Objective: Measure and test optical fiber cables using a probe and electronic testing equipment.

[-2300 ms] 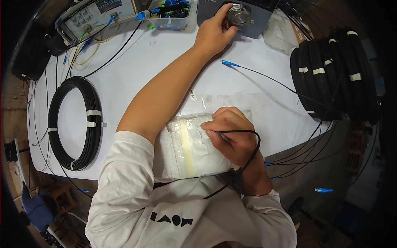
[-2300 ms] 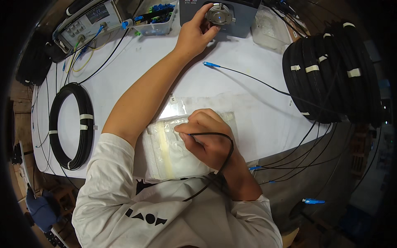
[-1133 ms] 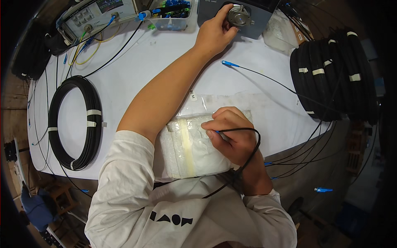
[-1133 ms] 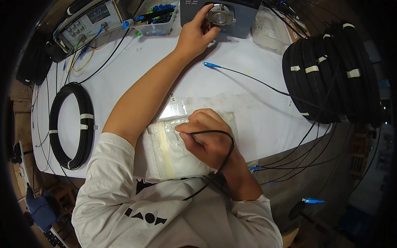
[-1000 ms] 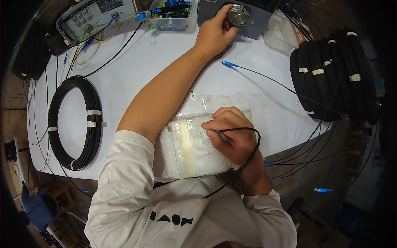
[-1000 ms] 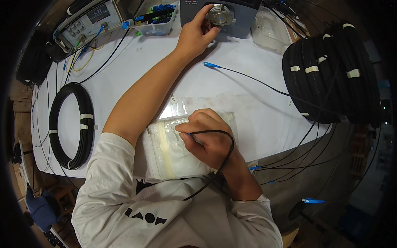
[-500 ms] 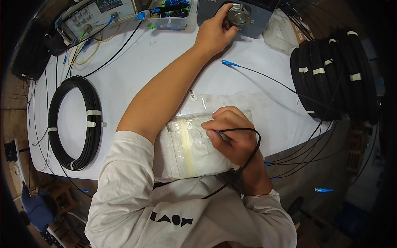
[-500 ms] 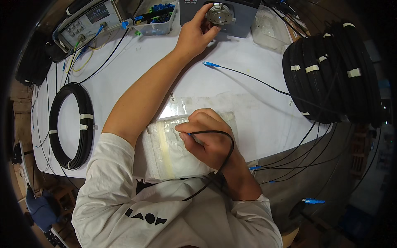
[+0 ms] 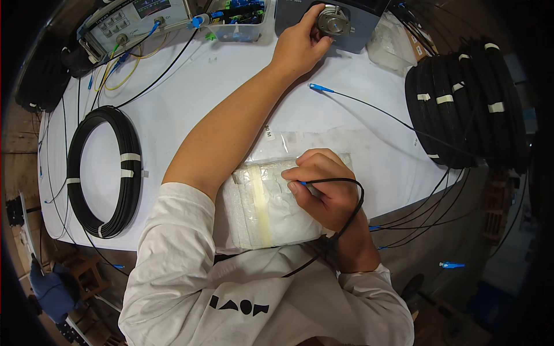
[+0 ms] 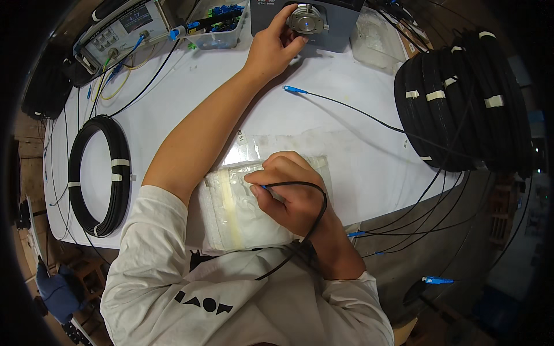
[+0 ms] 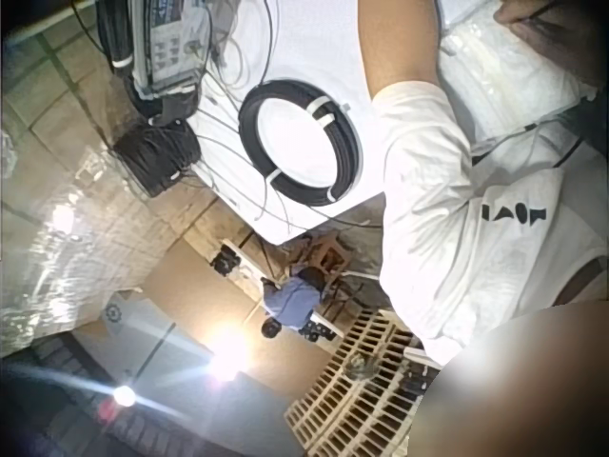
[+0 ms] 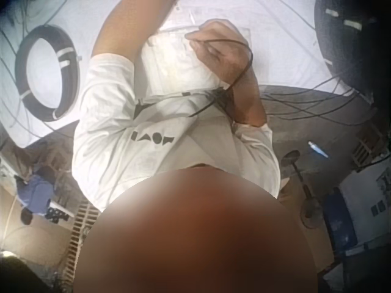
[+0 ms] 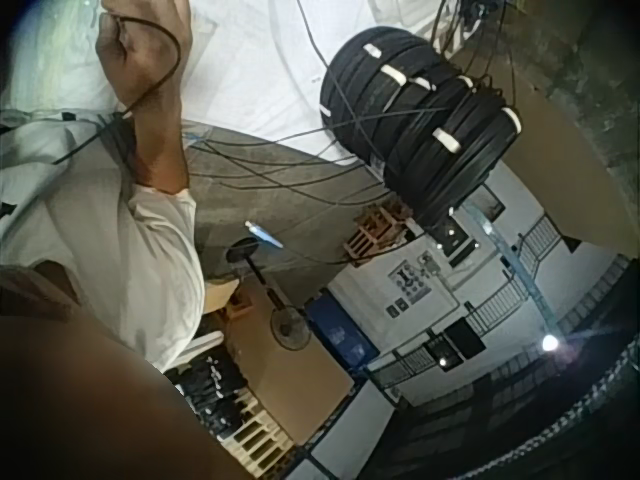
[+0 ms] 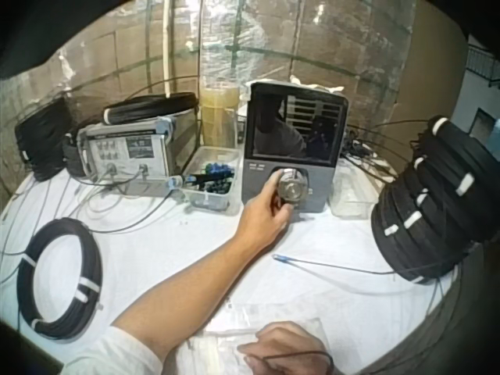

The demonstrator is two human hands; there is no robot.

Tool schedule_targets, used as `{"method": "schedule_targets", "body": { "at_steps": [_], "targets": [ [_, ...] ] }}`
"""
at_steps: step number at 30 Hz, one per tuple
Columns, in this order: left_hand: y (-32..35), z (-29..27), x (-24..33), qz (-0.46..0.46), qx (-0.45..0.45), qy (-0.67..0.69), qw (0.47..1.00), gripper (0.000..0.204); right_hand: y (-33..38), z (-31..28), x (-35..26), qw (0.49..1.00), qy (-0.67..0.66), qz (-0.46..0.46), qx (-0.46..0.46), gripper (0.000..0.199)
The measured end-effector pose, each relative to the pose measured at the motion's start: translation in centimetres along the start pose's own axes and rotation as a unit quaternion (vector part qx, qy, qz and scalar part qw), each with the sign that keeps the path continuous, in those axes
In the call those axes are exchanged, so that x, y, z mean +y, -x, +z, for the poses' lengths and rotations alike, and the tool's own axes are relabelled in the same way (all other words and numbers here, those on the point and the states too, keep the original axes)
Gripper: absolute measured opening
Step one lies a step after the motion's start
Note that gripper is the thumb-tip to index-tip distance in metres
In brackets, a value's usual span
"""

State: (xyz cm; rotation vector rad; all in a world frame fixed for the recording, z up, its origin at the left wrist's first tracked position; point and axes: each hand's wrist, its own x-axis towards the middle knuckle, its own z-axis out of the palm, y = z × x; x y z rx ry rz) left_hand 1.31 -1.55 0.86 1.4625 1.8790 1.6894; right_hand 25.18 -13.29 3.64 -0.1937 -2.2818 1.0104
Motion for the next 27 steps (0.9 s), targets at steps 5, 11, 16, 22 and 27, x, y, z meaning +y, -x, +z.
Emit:
{"method": "schedule_targets", "body": {
  "at_steps": [5, 11, 16, 22, 27],
  "targets": [
    [-0.01, -0.13, 0.00, -0.005, -0.005, -0.004, 1.000, 0.076, 0.01, 0.08, 0.00, 1.000, 0.000, -0.006, 0.003, 0.022],
    [-0.05, -0.10, -0.18, 0.003, -0.002, -0.003, 1.000, 0.075, 0.07, 0.03, -0.02, 1.000, 0.004, -0.004, -0.002, 0.022],
    [0.01, -0.14, -0.02, -0.004, -0.007, -0.012, 1.000, 0.075, 0.12, 0.03, 0.06, 1.000, 0.001, 0.000, -0.001, 0.023],
    [-0.05, -0.06, -0.18, 0.006, 0.001, -0.007, 1.000, 0.076, 0.13, 0.05, 0.15, 1.000, 0.000, -0.007, 0.000, 0.023],
    [-0.04, -0.01, -0.39, 0.001, -0.002, -0.014, 1.000, 0.076, 0.11, 0.04, 0.15, 1.000, 0.000, -0.005, -0.004, 0.023]
  ]
}}
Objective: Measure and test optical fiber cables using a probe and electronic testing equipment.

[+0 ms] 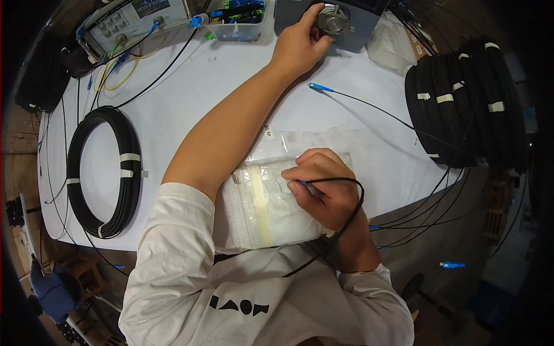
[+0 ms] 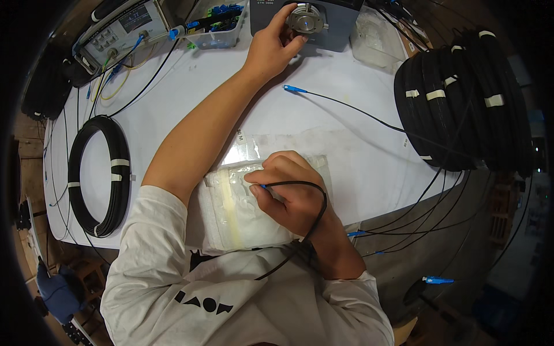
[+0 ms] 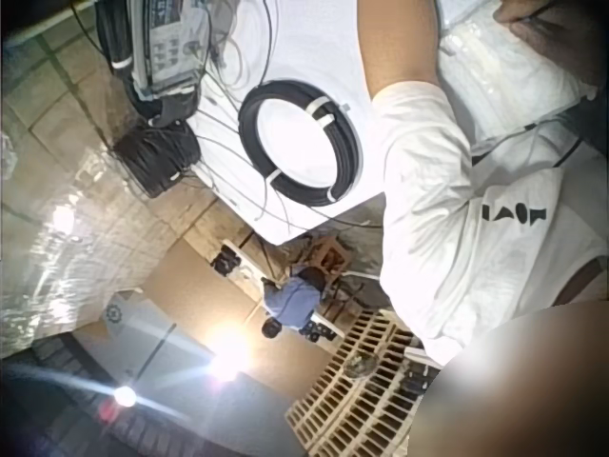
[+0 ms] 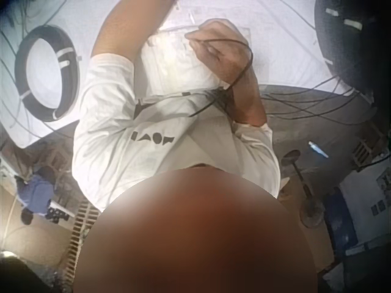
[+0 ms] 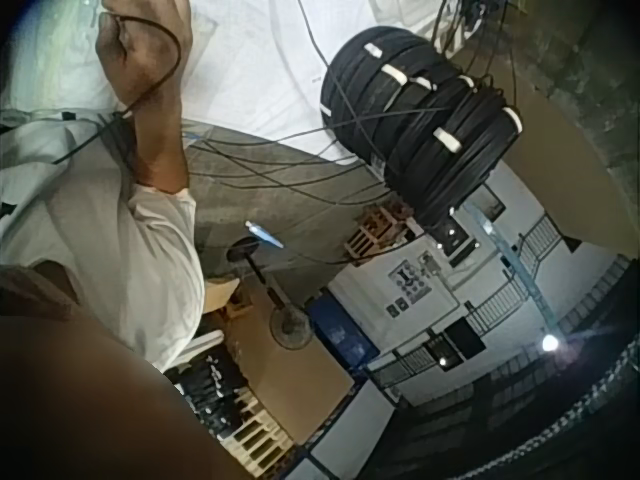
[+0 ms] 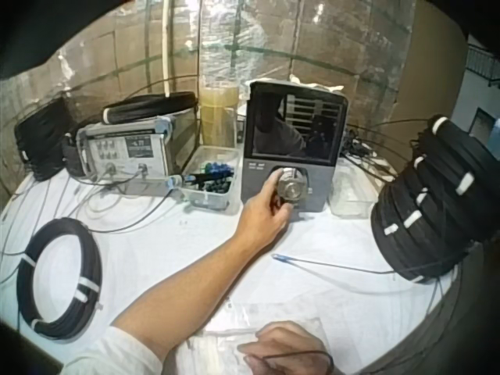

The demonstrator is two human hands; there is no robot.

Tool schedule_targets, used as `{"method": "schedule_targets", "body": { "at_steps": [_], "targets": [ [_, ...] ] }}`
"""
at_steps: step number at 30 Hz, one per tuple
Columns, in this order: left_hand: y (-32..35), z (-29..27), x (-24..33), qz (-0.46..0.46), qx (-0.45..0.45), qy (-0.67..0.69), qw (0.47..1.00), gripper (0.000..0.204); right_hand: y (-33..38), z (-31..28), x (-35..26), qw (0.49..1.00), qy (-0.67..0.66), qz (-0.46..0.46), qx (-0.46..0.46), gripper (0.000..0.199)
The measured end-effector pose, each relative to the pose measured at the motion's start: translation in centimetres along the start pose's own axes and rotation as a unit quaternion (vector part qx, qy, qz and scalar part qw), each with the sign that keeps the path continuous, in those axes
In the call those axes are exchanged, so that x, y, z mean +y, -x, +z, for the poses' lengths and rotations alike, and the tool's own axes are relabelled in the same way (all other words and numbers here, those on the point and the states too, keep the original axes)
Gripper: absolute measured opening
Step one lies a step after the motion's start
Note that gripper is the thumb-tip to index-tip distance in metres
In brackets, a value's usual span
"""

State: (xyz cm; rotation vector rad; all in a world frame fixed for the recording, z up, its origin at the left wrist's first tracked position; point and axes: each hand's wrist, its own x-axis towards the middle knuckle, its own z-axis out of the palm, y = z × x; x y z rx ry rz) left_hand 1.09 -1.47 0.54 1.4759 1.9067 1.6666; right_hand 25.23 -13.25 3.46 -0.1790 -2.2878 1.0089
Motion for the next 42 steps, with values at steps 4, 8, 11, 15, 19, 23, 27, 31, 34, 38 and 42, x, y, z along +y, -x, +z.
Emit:
{"method": "schedule_targets", "body": {
  "at_steps": [4, 8, 11, 15, 19, 23, 27, 31, 34, 38, 42],
  "targets": [
    [0.0, -0.1, 0.2, 0.001, -0.002, -0.001, 1.000, 0.076, 0.0, 0.0, 0.0, 1.000, 0.001, -0.002, 0.002, 0.023],
    [-0.2, 0.1, -0.1, 0.016, 0.004, -0.003, 1.000, 0.076, 0.1, 0.0, 0.0, 1.000, 0.003, 0.002, 0.004, 0.022],
    [0.1, -0.3, 0.6, -0.017, -0.010, -0.002, 1.000, 0.077, 0.0, 0.0, 0.0, 1.000, 0.002, 0.002, 0.003, 0.022],
    [0.0, -0.2, 0.5, -0.007, -0.009, 0.009, 1.000, 0.076, -0.1, 0.0, 0.0, 1.000, 0.006, 0.000, 0.002, 0.022],
    [0.1, -0.3, 0.7, -0.006, -0.006, 0.017, 1.000, 0.076, 0.0, 0.0, 0.0, 1.000, 0.006, -0.003, 0.004, 0.021],
    [-0.1, -0.2, 0.5, -0.009, -0.006, 0.013, 1.000, 0.076, 0.0, 0.0, 0.1, 1.000, 0.003, -0.002, 0.000, 0.021],
    [0.0, -0.4, 0.9, -0.021, -0.018, 0.016, 1.000, 0.076, 0.0, -0.1, -0.1, 1.000, 0.001, 0.006, -0.001, 0.021],
    [0.0, -0.4, 0.9, -0.021, -0.019, 0.009, 1.000, 0.077, 0.0, -0.1, 0.0, 1.000, 0.005, 0.002, -0.002, 0.021],
    [0.1, -0.5, 0.9, -0.011, -0.016, 0.014, 1.000, 0.077, 0.0, 0.0, -0.1, 1.000, 0.007, 0.002, 0.000, 0.021],
    [0.1, -0.6, 1.0, -0.025, -0.022, 0.009, 0.999, 0.077, -0.1, -0.1, -0.1, 1.000, 0.007, 0.002, 0.002, 0.021],
    [0.1, -0.6, 0.8, -0.027, -0.023, 0.007, 0.999, 0.077, 0.0, 0.0, 0.0, 1.000, 0.003, 0.000, 0.001, 0.021]
  ]
}}
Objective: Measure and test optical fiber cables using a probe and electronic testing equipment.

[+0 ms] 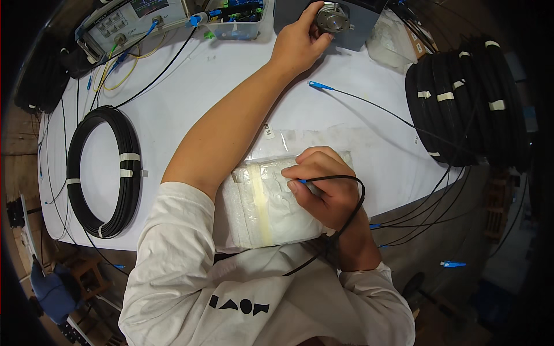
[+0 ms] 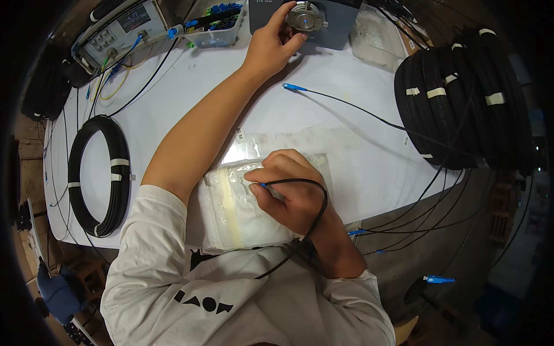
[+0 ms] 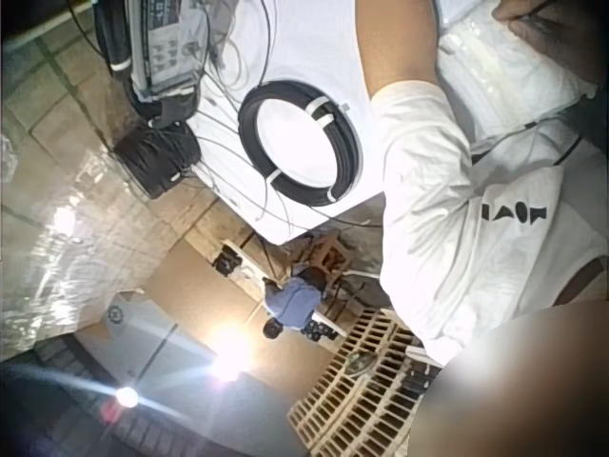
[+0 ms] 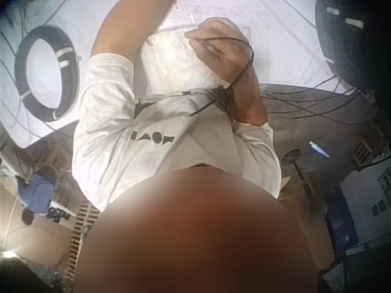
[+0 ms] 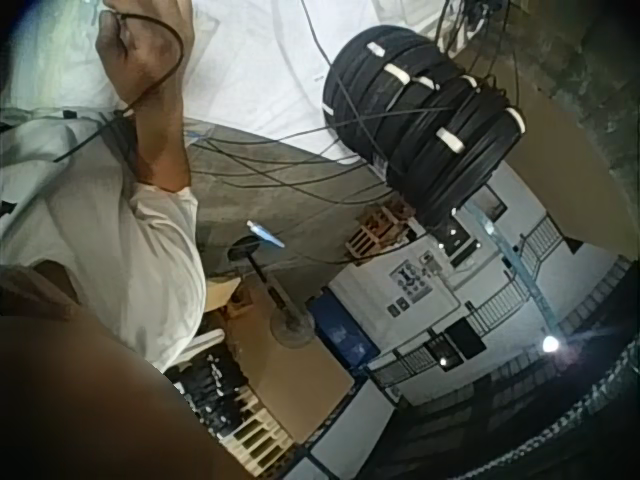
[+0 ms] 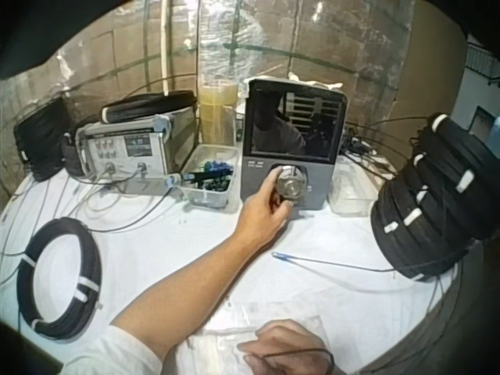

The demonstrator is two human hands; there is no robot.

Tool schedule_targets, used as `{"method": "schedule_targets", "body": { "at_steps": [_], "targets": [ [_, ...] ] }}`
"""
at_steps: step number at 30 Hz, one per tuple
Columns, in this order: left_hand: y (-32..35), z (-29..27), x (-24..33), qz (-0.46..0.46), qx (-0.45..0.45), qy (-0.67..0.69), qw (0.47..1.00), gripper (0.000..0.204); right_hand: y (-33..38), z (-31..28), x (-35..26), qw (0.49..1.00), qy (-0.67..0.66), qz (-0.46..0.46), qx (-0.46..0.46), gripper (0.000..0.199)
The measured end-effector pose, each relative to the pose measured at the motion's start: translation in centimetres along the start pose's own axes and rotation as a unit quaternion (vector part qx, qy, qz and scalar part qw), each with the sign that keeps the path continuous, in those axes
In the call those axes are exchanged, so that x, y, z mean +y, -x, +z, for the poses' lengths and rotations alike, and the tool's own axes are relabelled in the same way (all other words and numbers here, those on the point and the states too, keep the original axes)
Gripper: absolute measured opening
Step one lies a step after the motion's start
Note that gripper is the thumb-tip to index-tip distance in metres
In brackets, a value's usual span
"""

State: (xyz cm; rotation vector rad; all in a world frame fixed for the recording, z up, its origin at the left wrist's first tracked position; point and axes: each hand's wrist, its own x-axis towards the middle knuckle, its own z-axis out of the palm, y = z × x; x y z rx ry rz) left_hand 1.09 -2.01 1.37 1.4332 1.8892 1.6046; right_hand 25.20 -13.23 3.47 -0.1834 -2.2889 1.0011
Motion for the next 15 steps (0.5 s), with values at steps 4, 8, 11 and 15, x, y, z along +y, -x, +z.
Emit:
{"method": "schedule_targets", "body": {
  "at_steps": [4, 8, 11, 15],
  "targets": [
    [0.1, 0.1, 0.4, -0.004, -0.001, -0.001, 1.000, 0.077, -0.1, -0.1, -0.1, 1.000, 0.000, 0.001, 0.004, 0.020],
    [0.0, 0.1, 0.1, 0.011, 0.004, 0.005, 1.000, 0.077, -0.1, 0.0, -0.1, 1.000, 0.002, -0.003, 0.007, 0.020],
    [0.0, 0.2, 0.2, -0.001, 0.003, -0.004, 1.000, 0.078, -0.1, 0.0, -0.1, 1.000, 0.000, 0.000, 0.006, 0.020],
    [-0.2, 0.5, -0.8, 0.011, 0.012, -0.006, 1.000, 0.079, -0.1, 0.0, -0.2, 1.000, -0.002, 0.002, 0.000, 0.020]
  ]
}}
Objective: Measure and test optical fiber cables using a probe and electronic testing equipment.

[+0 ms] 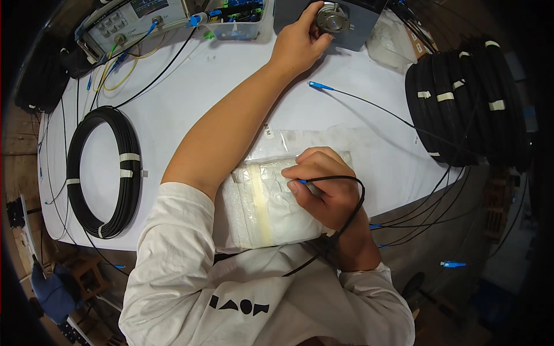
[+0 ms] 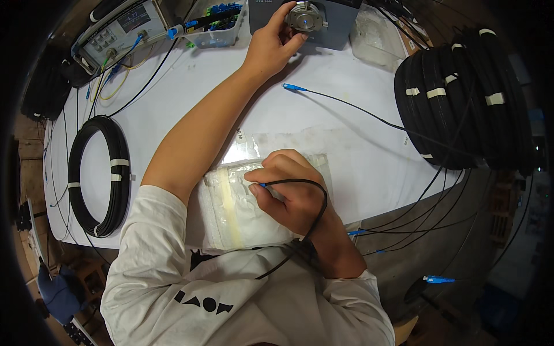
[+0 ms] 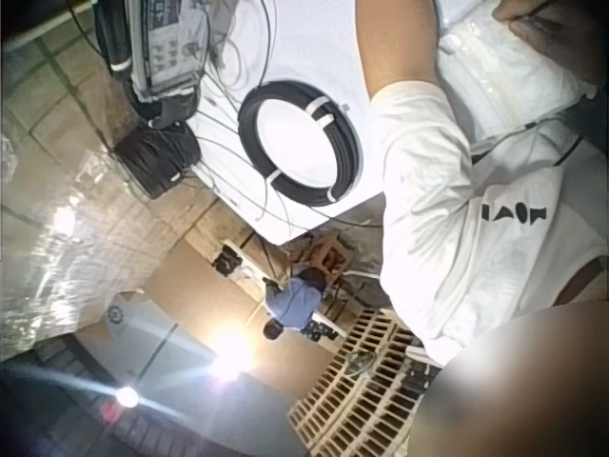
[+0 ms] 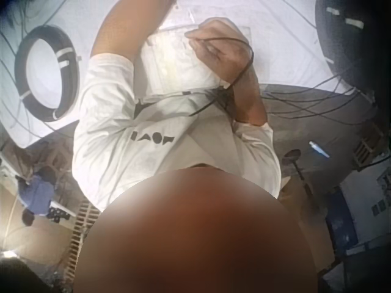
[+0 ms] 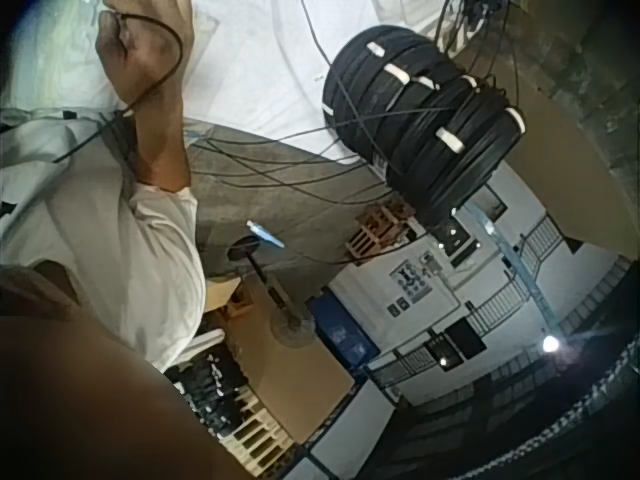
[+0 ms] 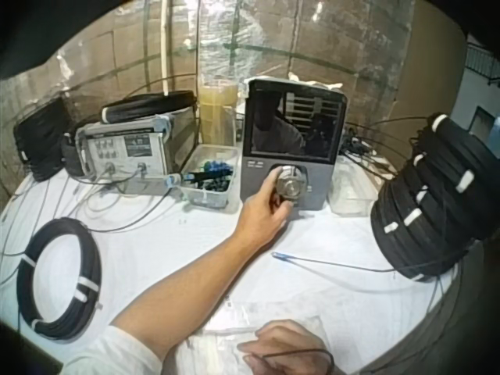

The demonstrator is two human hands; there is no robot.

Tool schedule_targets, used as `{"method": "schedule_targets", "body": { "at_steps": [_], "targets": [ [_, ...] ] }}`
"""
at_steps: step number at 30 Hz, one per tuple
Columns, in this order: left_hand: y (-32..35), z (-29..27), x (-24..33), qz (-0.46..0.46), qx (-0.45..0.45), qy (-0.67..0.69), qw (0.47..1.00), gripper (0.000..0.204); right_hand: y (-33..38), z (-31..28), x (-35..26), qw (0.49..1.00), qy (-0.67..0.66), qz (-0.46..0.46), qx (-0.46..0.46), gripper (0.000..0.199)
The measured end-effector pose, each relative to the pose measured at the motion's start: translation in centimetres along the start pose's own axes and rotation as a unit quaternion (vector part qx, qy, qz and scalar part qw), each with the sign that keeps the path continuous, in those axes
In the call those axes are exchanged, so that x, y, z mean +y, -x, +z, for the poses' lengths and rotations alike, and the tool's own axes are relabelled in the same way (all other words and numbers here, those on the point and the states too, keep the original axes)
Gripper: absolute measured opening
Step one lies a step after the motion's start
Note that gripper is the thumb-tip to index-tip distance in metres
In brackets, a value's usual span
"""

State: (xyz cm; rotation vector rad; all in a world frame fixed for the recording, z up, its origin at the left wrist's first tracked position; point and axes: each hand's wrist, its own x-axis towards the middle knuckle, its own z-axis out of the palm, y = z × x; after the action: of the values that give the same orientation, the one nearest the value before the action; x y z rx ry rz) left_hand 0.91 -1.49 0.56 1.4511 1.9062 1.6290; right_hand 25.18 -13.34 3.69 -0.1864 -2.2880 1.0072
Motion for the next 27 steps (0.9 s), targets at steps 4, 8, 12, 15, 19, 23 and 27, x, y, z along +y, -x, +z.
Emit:
{"method": "schedule_targets", "body": {
  "at_steps": [4, 8, 12, 15, 19, 23, 27],
  "targets": [
    [0.1, 0.1, 0.3, 0.002, 0.000, -0.001, 1.000, 0.079, 0.1, 0.0, 0.2, 1.000, 0.006, -0.003, 0.001, 0.019],
    [0.0, 0.1, 0.0, 0.011, 0.003, -0.003, 1.000, 0.079, 0.1, 0.0, 0.0, 1.000, 0.004, 0.000, 0.001, 0.019],
    [0.1, -0.2, 0.8, -0.007, -0.007, -0.007, 1.000, 0.079, 0.0, 0.0, 0.0, 1.000, 0.005, 0.002, 0.004, 0.020],
    [0.2, -0.4, 1.2, -0.014, -0.014, -0.012, 1.000, 0.079, 0.1, 0.0, 0.0, 1.000, 0.007, 0.001, 0.005, 0.019],
    [0.2, -0.4, 1.1, -0.008, -0.015, -0.012, 1.000, 0.079, 0.0, 0.0, 0.0, 1.000, 0.007, 0.004, 0.003, 0.019],
    [0.2, -0.4, 1.1, -0.003, -0.013, -0.010, 1.000, 0.078, 0.1, 0.0, 0.1, 1.000, 0.008, 0.002, 0.002, 0.018],
    [0.3, -0.5, 1.4, -0.016, -0.017, -0.002, 1.000, 0.078, 0.1, 0.0, 0.1, 1.000, 0.011, 0.001, 0.000, 0.019]
  ]
}}
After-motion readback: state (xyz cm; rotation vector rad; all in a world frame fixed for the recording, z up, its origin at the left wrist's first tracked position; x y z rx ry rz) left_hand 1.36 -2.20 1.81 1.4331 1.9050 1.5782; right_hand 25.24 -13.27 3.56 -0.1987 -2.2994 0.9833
